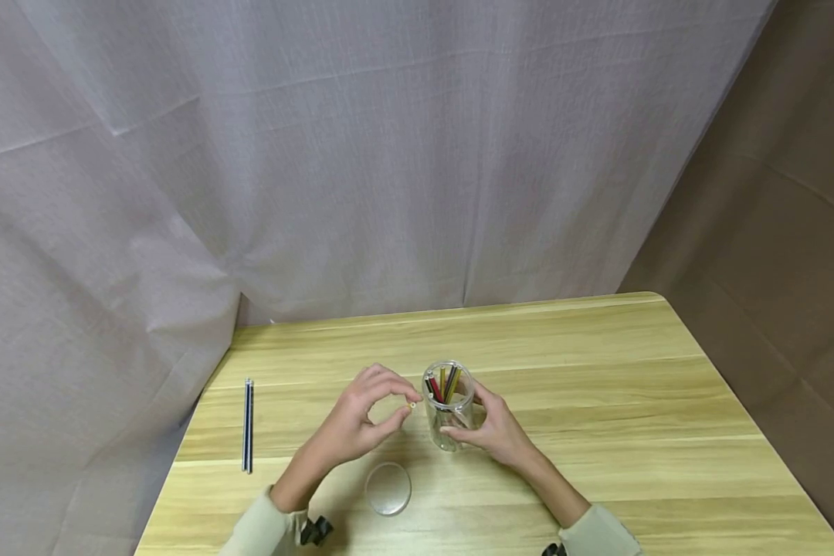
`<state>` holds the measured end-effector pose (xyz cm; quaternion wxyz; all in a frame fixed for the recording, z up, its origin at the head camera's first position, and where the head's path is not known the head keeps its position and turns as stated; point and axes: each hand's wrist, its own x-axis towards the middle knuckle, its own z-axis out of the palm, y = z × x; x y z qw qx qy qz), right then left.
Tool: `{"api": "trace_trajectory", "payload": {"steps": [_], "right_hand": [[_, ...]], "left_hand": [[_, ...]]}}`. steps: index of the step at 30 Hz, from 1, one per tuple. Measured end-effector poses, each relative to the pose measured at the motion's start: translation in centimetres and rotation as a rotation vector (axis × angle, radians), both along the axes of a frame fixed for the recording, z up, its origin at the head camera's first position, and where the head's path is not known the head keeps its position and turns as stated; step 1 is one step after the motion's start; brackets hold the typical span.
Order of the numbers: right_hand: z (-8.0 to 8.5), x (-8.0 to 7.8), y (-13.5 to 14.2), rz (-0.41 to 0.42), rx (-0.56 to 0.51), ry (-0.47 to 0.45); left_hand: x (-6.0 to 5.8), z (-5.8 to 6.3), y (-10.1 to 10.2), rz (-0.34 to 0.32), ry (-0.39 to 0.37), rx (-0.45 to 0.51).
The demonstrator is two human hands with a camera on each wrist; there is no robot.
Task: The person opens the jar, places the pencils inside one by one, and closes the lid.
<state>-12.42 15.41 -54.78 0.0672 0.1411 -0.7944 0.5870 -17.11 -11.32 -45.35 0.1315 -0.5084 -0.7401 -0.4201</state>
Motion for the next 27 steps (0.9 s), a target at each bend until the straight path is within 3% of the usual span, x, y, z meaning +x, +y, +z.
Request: {"api": "trace_trajectory", "payload": {"steps": [15,27], "right_hand": [[0.1,-0.1,0.0,-0.008,0.013,-0.012],[0.1,-0.2,0.0,-0.015,0.012,-0.031]], "left_hand": [[-1.1,4.4,-0.5,-0.054,-0.044,0.235],[-2.5,7.2,-1.2,-0.162,-0.119,0.442]]}}
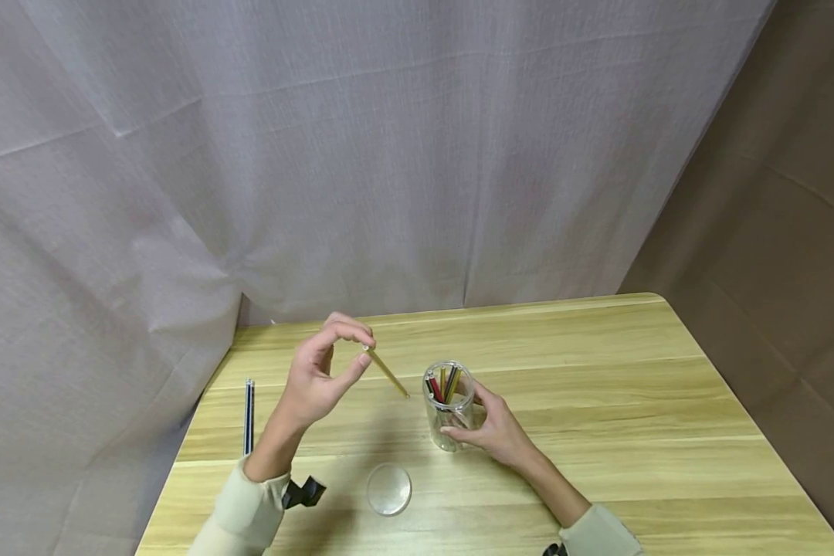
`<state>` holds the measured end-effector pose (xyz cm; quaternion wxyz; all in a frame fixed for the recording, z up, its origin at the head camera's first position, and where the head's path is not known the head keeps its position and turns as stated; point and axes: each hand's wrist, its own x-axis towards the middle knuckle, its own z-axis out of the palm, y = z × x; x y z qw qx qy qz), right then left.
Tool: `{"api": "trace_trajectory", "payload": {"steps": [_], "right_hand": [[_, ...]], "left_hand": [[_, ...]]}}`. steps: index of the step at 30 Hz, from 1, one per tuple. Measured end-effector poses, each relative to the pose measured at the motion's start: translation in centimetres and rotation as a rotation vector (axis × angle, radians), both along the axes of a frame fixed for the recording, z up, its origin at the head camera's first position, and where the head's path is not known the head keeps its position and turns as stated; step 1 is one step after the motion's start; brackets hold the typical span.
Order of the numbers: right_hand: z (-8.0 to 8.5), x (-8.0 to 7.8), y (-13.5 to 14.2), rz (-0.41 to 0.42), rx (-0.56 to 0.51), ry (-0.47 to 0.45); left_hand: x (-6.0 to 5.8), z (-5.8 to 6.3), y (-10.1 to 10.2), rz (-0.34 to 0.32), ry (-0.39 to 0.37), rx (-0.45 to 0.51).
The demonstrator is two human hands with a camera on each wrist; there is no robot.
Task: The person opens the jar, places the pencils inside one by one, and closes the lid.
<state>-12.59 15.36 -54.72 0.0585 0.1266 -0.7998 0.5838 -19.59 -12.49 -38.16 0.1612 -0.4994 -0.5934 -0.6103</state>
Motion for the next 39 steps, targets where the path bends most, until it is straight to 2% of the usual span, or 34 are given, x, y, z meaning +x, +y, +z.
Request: {"api": "trace_trajectory", "payload": {"steps": [9,16,24,39], "right_hand": [[0.0,0.0,0.1,0.004,0.003,0.000],[0.0,0.0,0.1,0.002,0.003,0.011],[0.0,0.0,0.0,0.001,0.008,0.012],[0.1,0.2,0.1,-0.003,0.014,0.029]], "left_hand": [[-0.2,2.1,0.6,-0.051,-0.027,0.155],[-0.1,2.4,1.9,-0.101,-0.052,0.238],[0.5,0.7,3.3,-0.101,-0.116,0.203],[1.1,-3.7,3.7,-0.061,-0.261,0.147]]}}
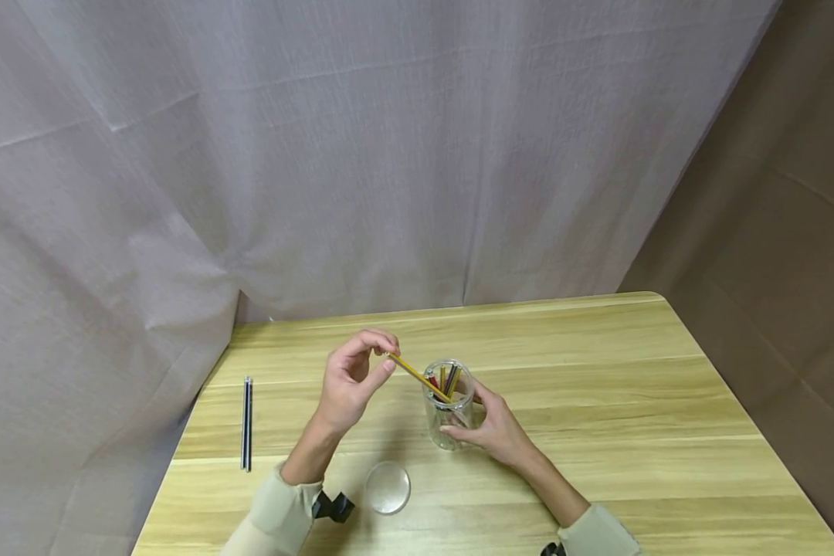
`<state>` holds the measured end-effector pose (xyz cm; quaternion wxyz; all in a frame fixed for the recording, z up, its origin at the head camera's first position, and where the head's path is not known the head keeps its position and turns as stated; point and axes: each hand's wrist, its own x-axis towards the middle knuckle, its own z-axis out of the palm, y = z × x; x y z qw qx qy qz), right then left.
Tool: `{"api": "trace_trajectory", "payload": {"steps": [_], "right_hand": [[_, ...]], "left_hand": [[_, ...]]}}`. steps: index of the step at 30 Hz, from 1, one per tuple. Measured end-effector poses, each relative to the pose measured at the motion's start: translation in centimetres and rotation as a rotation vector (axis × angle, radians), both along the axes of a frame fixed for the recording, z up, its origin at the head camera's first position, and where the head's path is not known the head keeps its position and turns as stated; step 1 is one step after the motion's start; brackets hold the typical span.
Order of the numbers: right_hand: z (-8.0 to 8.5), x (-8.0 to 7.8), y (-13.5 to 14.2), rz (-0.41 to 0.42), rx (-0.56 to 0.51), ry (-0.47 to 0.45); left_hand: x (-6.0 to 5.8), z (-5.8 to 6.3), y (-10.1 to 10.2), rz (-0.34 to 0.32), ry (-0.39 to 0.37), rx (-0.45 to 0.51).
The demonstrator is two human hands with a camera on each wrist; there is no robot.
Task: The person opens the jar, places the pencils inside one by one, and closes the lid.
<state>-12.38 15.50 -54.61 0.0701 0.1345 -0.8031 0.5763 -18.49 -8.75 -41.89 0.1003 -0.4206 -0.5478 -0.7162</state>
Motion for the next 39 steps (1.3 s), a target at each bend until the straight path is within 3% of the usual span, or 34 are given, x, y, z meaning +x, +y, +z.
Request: {"api": "trace_trajectory", "payload": {"steps": [10,39], "right_hand": [[0.0,0.1,0.2,0.000,0.000,-0.002],[-0.1,0.1,0.1,0.004,0.002,0.000]], "left_hand": [[-0.3,-1.9,0.1,0.033,-0.090,-0.049],[-0.9,-4.2,0.4,0.053,-0.162,-0.155]]}}
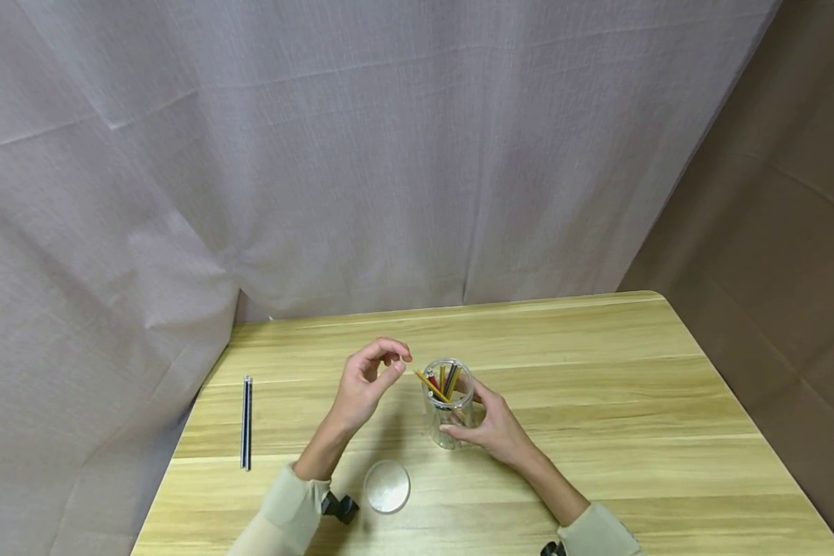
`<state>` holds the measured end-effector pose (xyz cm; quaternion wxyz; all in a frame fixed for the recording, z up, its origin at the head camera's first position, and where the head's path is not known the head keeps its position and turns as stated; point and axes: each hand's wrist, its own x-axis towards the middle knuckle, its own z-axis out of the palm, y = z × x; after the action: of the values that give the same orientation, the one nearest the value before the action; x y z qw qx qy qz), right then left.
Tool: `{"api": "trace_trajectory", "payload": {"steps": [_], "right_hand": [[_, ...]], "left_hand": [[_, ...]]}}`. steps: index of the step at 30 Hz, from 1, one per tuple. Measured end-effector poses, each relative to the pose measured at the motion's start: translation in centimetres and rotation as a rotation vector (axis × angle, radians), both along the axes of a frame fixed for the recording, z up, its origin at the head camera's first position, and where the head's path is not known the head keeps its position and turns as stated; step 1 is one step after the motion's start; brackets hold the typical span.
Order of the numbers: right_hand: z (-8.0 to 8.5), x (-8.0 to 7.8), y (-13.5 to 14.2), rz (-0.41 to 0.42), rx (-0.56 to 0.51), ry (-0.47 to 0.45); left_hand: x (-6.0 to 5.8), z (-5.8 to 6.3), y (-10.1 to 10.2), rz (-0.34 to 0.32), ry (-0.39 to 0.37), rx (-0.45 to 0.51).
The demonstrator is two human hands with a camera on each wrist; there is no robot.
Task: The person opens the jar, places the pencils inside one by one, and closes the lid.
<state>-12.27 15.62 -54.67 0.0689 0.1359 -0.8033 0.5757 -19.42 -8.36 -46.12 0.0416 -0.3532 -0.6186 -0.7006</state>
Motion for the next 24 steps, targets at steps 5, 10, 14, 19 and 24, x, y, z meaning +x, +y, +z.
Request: {"api": "trace_trajectory", "payload": {"steps": [5,10,14,19,24], "right_hand": [[0.1,0.0,-0.1,0.006,-0.012,-0.004],[0.1,0.2,-0.1,0.004,-0.015,-0.011],[0.1,0.2,-0.1,0.004,-0.017,-0.020],[0.0,0.1,0.0,0.006,-0.011,-0.023],[0.0,0.0,0.1,0.005,-0.001,-0.012]], "left_hand": [[-0.2,-0.4,-0.3,0.019,-0.009,-0.015],[-0.4,-0.6,-0.8,0.052,-0.008,-0.021],[-0.5,-0.8,-1.5,0.069,-0.012,-0.018],[-1.1,-1.3,-3.0,0.108,-0.034,-0.020],[-1.7,-2.5,-5.3,0.156,-0.091,-0.034]]}}
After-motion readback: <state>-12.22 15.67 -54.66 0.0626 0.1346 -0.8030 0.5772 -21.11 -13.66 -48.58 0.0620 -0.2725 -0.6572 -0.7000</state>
